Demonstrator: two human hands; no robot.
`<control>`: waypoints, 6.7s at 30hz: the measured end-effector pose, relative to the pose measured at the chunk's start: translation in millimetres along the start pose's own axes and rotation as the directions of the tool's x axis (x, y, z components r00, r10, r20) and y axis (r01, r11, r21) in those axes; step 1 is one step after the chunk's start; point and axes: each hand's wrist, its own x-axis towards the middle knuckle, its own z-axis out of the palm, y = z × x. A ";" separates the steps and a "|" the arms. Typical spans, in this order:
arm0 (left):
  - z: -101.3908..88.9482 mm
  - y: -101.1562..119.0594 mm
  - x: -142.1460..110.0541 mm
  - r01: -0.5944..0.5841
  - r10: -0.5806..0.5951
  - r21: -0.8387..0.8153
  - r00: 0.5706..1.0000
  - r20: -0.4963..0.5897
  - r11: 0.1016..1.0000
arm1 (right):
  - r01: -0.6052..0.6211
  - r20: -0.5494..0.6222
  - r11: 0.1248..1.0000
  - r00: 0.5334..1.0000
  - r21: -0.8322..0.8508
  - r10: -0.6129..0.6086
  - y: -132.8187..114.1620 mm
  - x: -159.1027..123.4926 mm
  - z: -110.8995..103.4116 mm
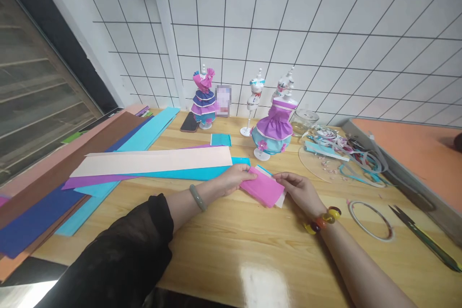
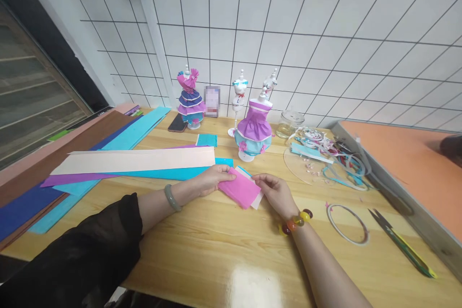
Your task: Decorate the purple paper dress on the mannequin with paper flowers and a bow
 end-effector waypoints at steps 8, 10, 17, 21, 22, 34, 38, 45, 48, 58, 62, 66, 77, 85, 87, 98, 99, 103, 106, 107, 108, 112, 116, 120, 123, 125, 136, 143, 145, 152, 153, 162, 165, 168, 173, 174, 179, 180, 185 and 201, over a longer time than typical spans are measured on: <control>1.9 -3.0 0.6 -0.015 0.010 -0.060 0.996 -0.084 0.998 | 0.041 -0.011 0.999 0.999 -0.025 -0.042 -0.7 -1.0 0.1; 0.8 -4.7 1.5 -0.029 0.026 -0.052 0.998 -0.062 0.998 | 0.051 -0.004 0.998 0.999 -0.040 -0.052 -0.1 -1.3 -0.2; -4.9 -6.8 4.4 -0.065 0.065 -0.001 0.992 0.105 0.998 | 0.111 -0.016 0.993 0.994 -0.048 -0.112 5.8 -0.7 -0.3; -6.2 -7.4 4.7 -0.054 0.050 0.031 0.991 0.125 0.998 | 0.092 -0.025 0.994 0.995 -0.050 -0.094 4.6 -1.2 0.2; -6.0 -7.6 4.7 -0.055 0.050 0.037 0.992 0.118 0.998 | 0.084 -0.025 0.995 0.996 -0.046 -0.085 4.1 -1.5 0.2; 0.4 -10.3 -0.8 -0.143 0.140 0.063 0.989 0.045 0.988 | 0.036 -0.042 0.998 0.998 -0.047 -0.038 -0.1 -1.7 0.9; 1.8 -6.3 -2.5 -0.148 0.145 0.093 0.989 0.034 0.985 | 0.038 0.012 0.998 0.999 -0.045 -0.038 -0.7 -1.2 1.5; 2.8 -4.0 -1.9 -0.127 0.128 0.049 0.992 -0.012 0.991 | 0.049 0.007 0.999 0.999 -0.006 -0.049 1.7 -0.4 1.5; 1.1 -6.4 0.4 -0.118 0.119 0.045 0.993 -0.021 0.992 | 0.077 -0.009 0.997 0.997 -0.027 -0.077 0.2 -1.5 1.4; -0.5 -9.6 -0.8 -0.211 0.200 0.203 0.977 0.074 0.956 | 0.072 -0.002 0.995 0.997 -0.067 -0.072 -0.1 -3.1 2.7; -1.1 -9.4 0.1 -0.214 0.211 0.218 0.977 0.040 0.952 | 0.107 0.014 0.993 0.994 -0.056 -0.106 -0.3 -3.2 3.6; -3.4 -7.8 4.0 -0.148 0.150 0.073 0.988 -0.032 0.986 | 0.115 0.005 0.993 0.993 -0.012 -0.114 -3.0 -4.2 4.2; -3.8 -7.9 5.9 -0.123 0.123 -0.002 0.992 -0.006 0.992 | 0.110 -0.028 0.994 0.994 0.009 -0.110 -0.7 -4.5 3.9; -3.9 -8.3 6.0 -0.120 0.122 0.072 0.992 -0.014 0.990 | 0.108 -0.034 0.994 0.994 0.001 -0.108 -2.6 -5.9 5.9; -3.8 -8.5 6.2 -0.118 0.121 0.090 0.992 -0.030 0.989 | 0.111 -0.034 0.994 0.993 0.001 -0.111 -2.4 -6.1 6.4; -3.9 -8.6 6.5 -0.120 0.121 0.074 0.993 -0.011 0.990 | 0.126 -0.006 0.992 0.992 -0.023 -0.126 -2.8 -6.7 7.4; -4.0 -8.7 6.5 -0.120 0.122 0.077 0.992 -0.015 0.990 | 0.130 -0.007 0.991 0.991 -0.031 -0.130 -2.9 -6.7 7.3; -3.8 -8.7 5.9 -0.116 0.117 0.066 0.993 -0.014 0.991 | 0.146 -0.013 0.987 0.989 -0.061 -0.147 -6.4 -8.2 8.0; -2.9 -7.9 5.0 -0.107 0.108 0.051 0.994 -0.013 0.993 | 0.154 -0.019 0.985 0.988 -0.080 -0.156 -10.4 -10.6 10.9; -2.7 -7.6 4.7 -0.105 0.106 0.054 0.994 -0.015 0.993 | 0.159 -0.019 0.984 0.987 -0.078 -0.161 -11.1 -11.3 12.3; -2.4 -7.2 4.4 -0.104 0.105 0.058 0.994 -0.018 0.993 | 0.165 -0.017 0.984 0.986 -0.070 -0.166 -11.2 -11.6 13.8; -1.2 -6.0 3.3 -0.101 0.101 0.041 0.995 0.003 0.994 | 0.176 -0.034 0.983 0.983 -0.054 -0.178 -6.8 -10.2 19.1; 0.2 -5.9 2.6 -0.109 0.108 0.064 0.994 0.021 0.992 | 0.170 -0.055 0.983 0.983 -0.067 -0.174 -2.2 -7.7 20.0; 0.9 -5.7 2.4 -0.119 0.117 0.134 0.993 0.021 0.984 | 0.137 -0.060 0.990 0.988 -0.030 -0.139 -2.5 -7.4 17.7; -0.1 -4.6 1.9 -0.105 0.095 0.205 0.994 0.061 0.973 | 0.125 -0.072 0.992 0.990 0.002 -0.125 -3.1 -6.3 14.1; -1.5 -3.7 1.4 -0.085 0.061 0.258 0.993 0.099 0.962 | 0.120 -0.085 0.993 0.989 0.017 -0.119 -2.9 -4.8 10.9; -3.1 5.4 -8.4 -0.092 0.016 0.518 0.989 0.149 0.851 | 0.127 -0.054 0.991 0.990 -0.033 -0.129 4.0 -0.6 -0.2; 0.0 14.6 -15.0 -0.131 0.042 0.554 0.984 0.172 0.822 | 0.146 -0.058 0.988 0.987 -0.042 -0.148 6.7 1.4 -3.4; 0.2 17.7 -16.8 -0.121 0.022 0.543 0.982 0.185 0.831 | 0.144 -0.048 0.989 0.988 -0.022 -0.145 6.4 1.2 -3.8; -3.1 22.7 -18.4 -0.033 -0.120 0.512 0.958 0.262 0.858 | 0.148 -0.029 0.989 0.989 0.014 -0.148 5.9 -0.9 -3.6; -3.5 21.7 -17.1 -0.041 -0.113 0.500 0.955 0.274 0.865 | 0.151 -0.025 0.989 0.988 0.008 -0.151 5.6 -1.1 -3.6; -0.7 12.4 -11.1 -0.122 0.011 0.440 0.969 0.246 0.890 | 0.199 0.063 0.972 0.979 -0.129 -0.192 -2.7 -6.9 3.4; 0.5 11.3 -13.0 -0.079 -0.042 0.458 0.967 0.249 0.885 | 0.228 0.091 0.959 0.972 -0.170 -0.215 -4.5 -9.3 6.9; 1.1 7.2 -12.7 -0.063 -0.071 0.489 0.965 0.251 0.870 | 0.237 0.100 0.952 0.970 -0.191 -0.222 -6.9 -11.5 9.7; -0.1 -2.9 -7.4 -0.070 -0.039 0.512 0.979 0.199 0.856 | 0.210 0.105 0.968 0.975 -0.140 -0.197 -5.0 -11.6 11.5; -0.2 -4.0 -6.5 -0.060 -0.038 0.484 0.981 0.190 0.873 | 0.192 0.095 0.976 0.979 -0.105 -0.182 -3.7 -10.7 11.2; 1.5 -5.2 -3.4 -0.034 0.003 0.235 0.991 0.131 0.971 | 0.050 -0.007 0.983 0.999 0.176 -0.050 -2.3 -5.3 7.2; 1.9 -5.8 -2.7 -0.041 0.017 0.203 0.993 0.116 0.978 | 0.011 0.005 0.975 1.000 0.220 -0.013 -3.8 -4.9 6.7; 1.9 -13.2 1.4 -0.055 0.045 0.188 0.997 0.056 0.981 | -0.062 0.075 0.965 0.996 0.254 0.044 -12.8 -8.3 10.8; 1.5 -10.8 -1.6 -0.085 0.044 0.314 0.990 0.137 0.946 | 0.006 0.088 0.993 0.996 0.118 -0.017 -15.5 -10.8 15.3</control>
